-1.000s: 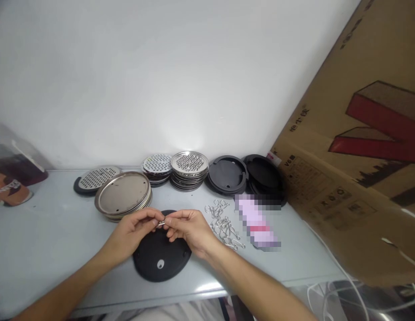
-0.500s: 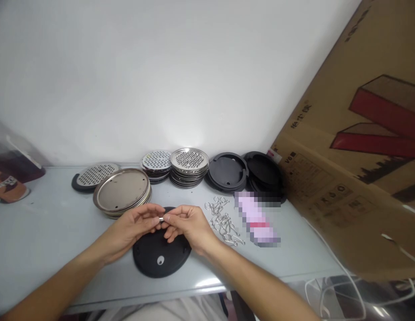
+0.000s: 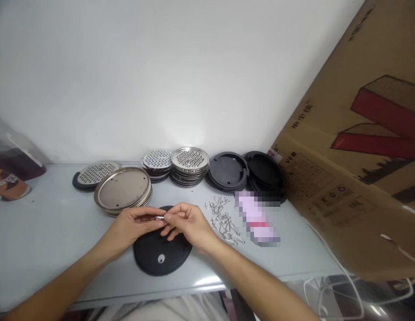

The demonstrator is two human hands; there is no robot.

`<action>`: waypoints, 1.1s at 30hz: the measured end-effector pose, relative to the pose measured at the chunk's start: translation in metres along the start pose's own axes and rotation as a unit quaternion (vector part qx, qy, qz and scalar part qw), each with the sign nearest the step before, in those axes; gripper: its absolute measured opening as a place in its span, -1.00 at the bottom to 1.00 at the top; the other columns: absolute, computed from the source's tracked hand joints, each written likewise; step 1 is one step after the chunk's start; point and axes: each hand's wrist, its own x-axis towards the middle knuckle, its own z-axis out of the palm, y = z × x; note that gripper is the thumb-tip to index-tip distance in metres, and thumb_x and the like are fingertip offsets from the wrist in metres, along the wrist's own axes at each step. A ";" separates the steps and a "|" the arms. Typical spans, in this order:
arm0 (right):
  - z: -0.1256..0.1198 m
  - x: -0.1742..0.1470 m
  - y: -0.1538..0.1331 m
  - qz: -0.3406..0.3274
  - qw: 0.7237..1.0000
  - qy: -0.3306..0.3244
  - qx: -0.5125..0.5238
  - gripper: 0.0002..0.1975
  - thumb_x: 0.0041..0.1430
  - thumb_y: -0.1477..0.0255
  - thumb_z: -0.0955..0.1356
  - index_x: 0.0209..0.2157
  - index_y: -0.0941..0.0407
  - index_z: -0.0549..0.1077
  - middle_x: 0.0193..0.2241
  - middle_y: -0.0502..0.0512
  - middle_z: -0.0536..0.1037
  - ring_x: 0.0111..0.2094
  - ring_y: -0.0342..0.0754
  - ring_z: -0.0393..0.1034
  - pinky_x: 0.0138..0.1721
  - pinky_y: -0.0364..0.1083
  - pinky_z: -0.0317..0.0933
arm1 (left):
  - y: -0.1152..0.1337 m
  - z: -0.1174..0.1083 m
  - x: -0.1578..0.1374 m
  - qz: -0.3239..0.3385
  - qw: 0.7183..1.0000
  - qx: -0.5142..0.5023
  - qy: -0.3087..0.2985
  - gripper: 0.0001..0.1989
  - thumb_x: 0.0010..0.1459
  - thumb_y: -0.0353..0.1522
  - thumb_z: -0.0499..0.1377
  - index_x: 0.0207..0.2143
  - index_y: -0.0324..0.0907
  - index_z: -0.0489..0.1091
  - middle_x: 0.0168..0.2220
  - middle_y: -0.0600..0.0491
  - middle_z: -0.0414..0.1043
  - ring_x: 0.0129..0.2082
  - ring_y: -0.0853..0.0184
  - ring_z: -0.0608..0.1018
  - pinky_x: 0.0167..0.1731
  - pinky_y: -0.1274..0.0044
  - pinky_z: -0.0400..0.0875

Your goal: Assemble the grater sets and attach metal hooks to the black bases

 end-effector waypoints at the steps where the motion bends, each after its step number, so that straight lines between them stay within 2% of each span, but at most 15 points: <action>1: 0.000 0.000 0.000 -0.006 1.000 -0.004 -0.012 -0.62 -0.03 0.20 0.54 -0.36 0.20 0.46 -0.54 0.07 0.58 -0.49 -0.09 0.53 -0.53 -0.20 0.38 | -0.001 0.000 0.000 0.000 1.000 0.003 0.000 -0.72 -0.03 -0.32 0.40 -0.22 -0.20 0.59 -0.30 0.00 0.64 -0.28 0.24 0.65 -0.15 0.45 0.53; 5: 0.000 0.000 0.000 -0.024 0.999 -0.009 -0.036 -0.64 0.00 0.21 0.52 -0.35 0.20 0.46 -0.53 0.05 0.58 -0.51 -0.13 0.48 -0.50 -0.19 0.36 | -0.001 0.000 0.000 0.007 1.000 0.003 0.018 -0.72 -0.04 -0.33 0.40 -0.23 -0.21 0.58 -0.34 0.00 0.64 -0.33 0.26 0.64 -0.20 0.46 0.54; 9: -0.003 0.002 -0.002 -0.040 0.999 0.010 -0.020 -0.66 -0.04 0.25 0.55 -0.37 0.21 0.48 -0.52 0.07 0.59 -0.52 -0.14 0.49 -0.45 -0.17 0.36 | -0.001 -0.001 0.000 0.011 1.000 -0.027 0.009 -0.75 -0.02 -0.33 0.40 -0.24 -0.19 0.57 -0.31 0.00 0.63 -0.28 0.28 0.63 -0.17 0.47 0.52; 15: -0.004 0.002 -0.006 0.042 0.996 -0.013 0.074 -0.60 -0.18 0.32 0.61 -0.32 0.23 0.53 -0.49 0.09 0.60 -0.48 -0.12 0.51 -0.42 -0.17 0.37 | 0.002 -0.004 -0.002 0.004 0.997 -0.062 -0.036 -0.79 0.05 -0.33 0.38 -0.22 -0.15 0.58 -0.27 0.03 0.61 -0.25 0.33 0.61 -0.14 0.52 0.48; 19: -0.006 0.003 -0.003 0.057 0.997 0.004 0.046 -0.64 -0.23 0.32 0.62 -0.39 0.21 0.57 -0.58 0.02 0.55 -0.53 -0.16 0.45 -0.46 -0.17 0.35 | 0.003 -0.002 -0.002 0.040 0.998 -0.031 -0.033 -0.80 0.04 -0.34 0.37 -0.23 -0.14 0.60 -0.27 0.03 0.60 -0.26 0.31 0.60 -0.15 0.50 0.49; 22: -0.005 0.002 0.001 0.016 0.998 0.013 -0.054 -0.65 -0.18 0.27 0.60 -0.38 0.19 0.61 -0.59 0.00 0.52 -0.59 -0.18 0.39 -0.49 -0.16 0.31 | 0.002 -0.003 -0.002 0.044 0.999 -0.008 0.001 -0.79 0.01 -0.32 0.39 -0.25 -0.15 0.60 -0.32 0.03 0.58 -0.30 0.30 0.59 -0.21 0.50 0.49; 24: -0.003 0.000 0.003 -0.048 0.988 0.031 -0.142 -0.68 -0.07 0.25 0.55 -0.31 0.16 0.63 -0.48 0.04 0.55 -0.57 -0.17 0.38 -0.49 -0.14 0.30 | 0.001 -0.004 -0.001 0.036 0.999 -0.001 0.020 -0.77 -0.01 -0.31 0.40 -0.26 -0.16 0.61 -0.37 0.04 0.57 -0.35 0.33 0.57 -0.27 0.53 0.48; 26: 0.000 -0.003 0.003 -0.120 0.965 0.054 -0.228 -0.74 0.08 0.26 0.48 -0.23 0.10 0.63 -0.38 0.07 0.54 -0.53 -0.15 0.39 -0.47 -0.13 0.29 | 0.001 -0.004 -0.001 0.028 0.999 0.001 0.033 -0.77 -0.03 -0.30 0.41 -0.27 -0.16 0.61 -0.42 0.07 0.55 -0.41 0.37 0.53 -0.34 0.58 0.45; 29: 0.003 -0.009 0.002 -0.203 0.918 0.061 -0.334 -0.77 0.24 0.34 0.38 -0.10 0.03 0.61 -0.36 0.09 0.51 -0.39 -0.09 0.41 -0.35 -0.09 0.29 | 0.001 -0.004 0.000 0.025 0.999 0.001 0.039 -0.76 -0.02 -0.29 0.40 -0.26 -0.15 0.61 -0.45 0.09 0.52 -0.45 0.40 0.50 -0.38 0.60 0.42; 31: 0.004 -0.012 0.000 -0.232 0.897 0.050 -0.374 -0.75 0.29 0.39 0.33 -0.05 0.01 0.58 -0.33 0.11 0.51 -0.29 -0.05 0.41 -0.24 -0.07 0.28 | -0.001 -0.003 0.000 0.044 0.998 0.023 0.036 -0.77 0.00 -0.29 0.39 -0.25 -0.14 0.60 -0.41 0.07 0.53 -0.41 0.38 0.51 -0.36 0.58 0.43; 33: 0.004 -0.012 0.000 -0.243 0.885 0.027 -0.397 -0.73 0.32 0.41 0.29 -0.03 0.01 0.56 -0.31 0.11 0.49 -0.25 -0.04 0.40 -0.20 -0.06 0.27 | -0.003 -0.001 -0.001 0.092 0.991 0.084 0.047 -0.81 0.04 -0.30 0.37 -0.25 -0.11 0.60 -0.36 0.05 0.54 -0.38 0.35 0.52 -0.32 0.55 0.44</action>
